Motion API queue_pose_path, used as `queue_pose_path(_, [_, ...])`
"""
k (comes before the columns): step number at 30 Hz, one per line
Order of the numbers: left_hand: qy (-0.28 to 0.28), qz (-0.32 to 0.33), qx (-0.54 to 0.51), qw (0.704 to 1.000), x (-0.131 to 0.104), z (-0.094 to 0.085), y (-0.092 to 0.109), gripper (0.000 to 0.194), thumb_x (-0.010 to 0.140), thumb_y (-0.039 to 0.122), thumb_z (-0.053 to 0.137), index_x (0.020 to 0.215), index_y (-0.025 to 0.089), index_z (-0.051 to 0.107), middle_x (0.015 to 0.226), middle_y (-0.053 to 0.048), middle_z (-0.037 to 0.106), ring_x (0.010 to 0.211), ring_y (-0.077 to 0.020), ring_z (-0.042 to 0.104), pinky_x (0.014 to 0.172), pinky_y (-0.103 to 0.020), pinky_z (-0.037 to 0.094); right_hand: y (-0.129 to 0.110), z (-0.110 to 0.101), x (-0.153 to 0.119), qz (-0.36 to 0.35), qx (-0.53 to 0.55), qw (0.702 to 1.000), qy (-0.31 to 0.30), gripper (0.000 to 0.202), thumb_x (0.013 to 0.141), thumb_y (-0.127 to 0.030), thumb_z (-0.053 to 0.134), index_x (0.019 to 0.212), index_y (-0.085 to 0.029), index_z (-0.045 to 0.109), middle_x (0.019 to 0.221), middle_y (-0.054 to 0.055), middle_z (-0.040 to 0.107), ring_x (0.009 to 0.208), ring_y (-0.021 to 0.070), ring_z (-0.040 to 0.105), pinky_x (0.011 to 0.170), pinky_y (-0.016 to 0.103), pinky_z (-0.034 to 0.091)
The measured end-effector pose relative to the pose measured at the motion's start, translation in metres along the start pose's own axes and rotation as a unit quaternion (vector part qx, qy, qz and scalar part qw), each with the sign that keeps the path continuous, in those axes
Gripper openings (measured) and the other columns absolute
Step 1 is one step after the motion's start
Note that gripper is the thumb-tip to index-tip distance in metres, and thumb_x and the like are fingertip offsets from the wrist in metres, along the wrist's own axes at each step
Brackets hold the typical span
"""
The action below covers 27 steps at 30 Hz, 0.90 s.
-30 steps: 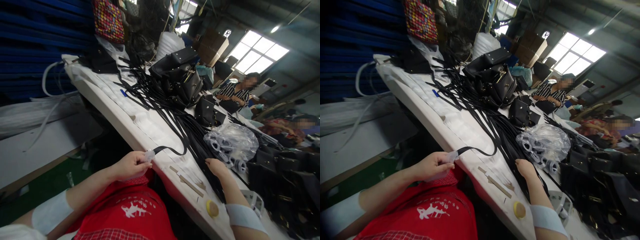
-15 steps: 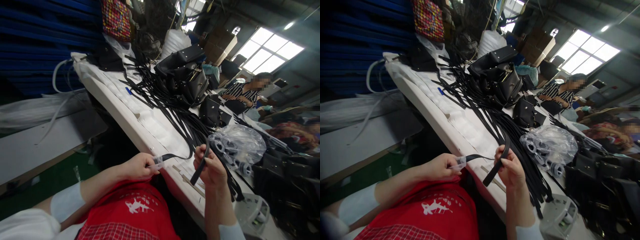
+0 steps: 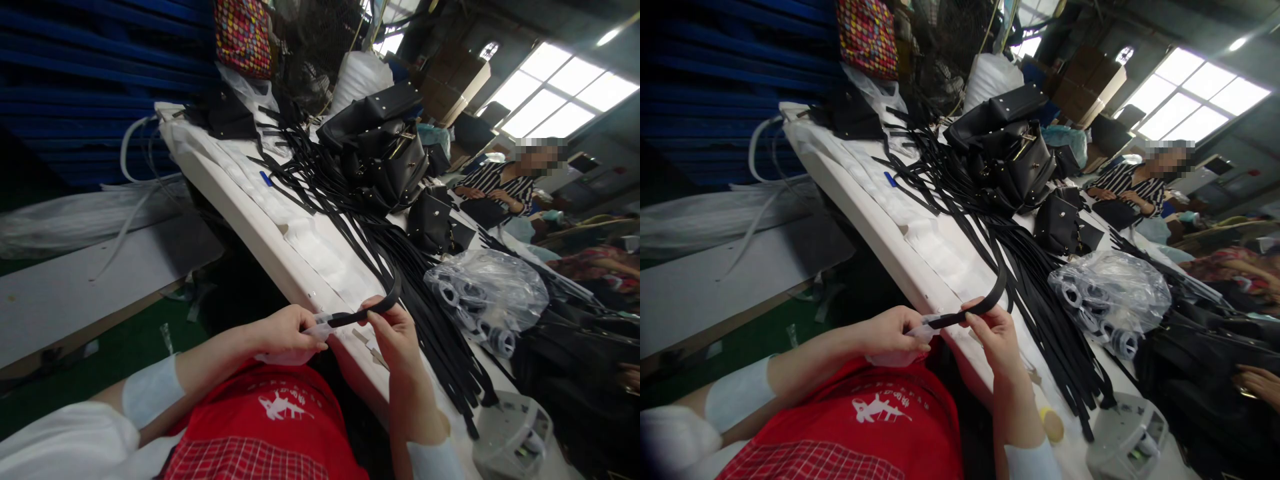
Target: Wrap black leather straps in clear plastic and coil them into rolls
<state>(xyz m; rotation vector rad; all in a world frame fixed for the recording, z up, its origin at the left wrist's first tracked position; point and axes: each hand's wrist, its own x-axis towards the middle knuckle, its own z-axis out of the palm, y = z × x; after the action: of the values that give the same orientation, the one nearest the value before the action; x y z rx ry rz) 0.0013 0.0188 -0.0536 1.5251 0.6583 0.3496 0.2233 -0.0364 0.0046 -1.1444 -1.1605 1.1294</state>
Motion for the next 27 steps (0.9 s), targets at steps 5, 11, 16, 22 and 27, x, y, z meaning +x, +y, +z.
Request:
queue_pose_path(5, [-0.034,0.047,-0.009,0.998,0.003,0.0,0.003,0.034,0.077,0.045,0.068,0.069,0.012,0.067,0.062,-0.001,0.059,0.059,-0.0135,0.052,0.054,-0.022,0.041,0.004,0.004,0.003,0.029,-0.062,0.997,-0.02,0.015,0.075,-0.03,0.076,0.088,-0.021,0.076,0.079,0.003,0.07,0.07,0.0166,0.062,0.066,0.03,0.052])
queue_pose_path(11, [-0.04,0.152,0.074,0.985,-0.002,-0.003,0.019,0.041,0.091,0.045,0.05,0.068,0.014,0.063,0.066,0.0,0.053,0.058,-0.0109,0.048,0.056,-0.021,0.039,0.011,0.02,0.0,0.066,-0.074,0.995,-0.034,0.017,0.072,-0.03,0.078,0.086,-0.02,0.078,0.078,0.004,0.073,0.072,0.0189,0.064,0.068,0.032,0.053])
queue_pose_path(16, [0.003,0.19,0.153,0.97,-0.001,-0.001,0.017,0.047,0.1,0.043,0.031,0.082,0.016,0.066,0.083,-0.005,0.062,0.074,-0.0158,0.057,0.075,-0.024,0.046,0.016,0.036,-0.008,0.106,0.015,0.994,-0.015,0.017,0.07,-0.026,0.079,0.086,-0.02,0.077,0.084,0.005,0.073,0.077,0.0192,0.064,0.073,0.033,0.054])
queue_pose_path(22, [0.04,0.183,0.241,0.952,0.0,-0.008,0.008,0.041,0.099,0.038,0.037,0.085,0.018,0.07,0.089,-0.006,0.067,0.083,-0.0184,0.062,0.08,-0.026,0.046,0.028,0.018,0.005,0.095,0.22,0.964,0.118,0.021,0.069,-0.033,0.079,0.084,-0.021,0.071,0.074,-0.002,0.063,0.049,0.0051,0.044,0.05,0.02,0.047])
queue_pose_path(27, [0.059,0.189,0.247,0.949,-0.001,-0.009,0.012,0.042,0.1,0.038,0.032,0.097,0.02,0.07,0.103,-0.007,0.067,0.095,-0.0199,0.062,0.088,-0.028,0.046,0.048,0.031,0.005,0.095,0.167,0.967,0.169,0.022,0.066,-0.03,0.083,0.08,-0.019,0.071,0.067,-0.001,0.062,0.05,0.0073,0.047,0.046,0.02,0.043])
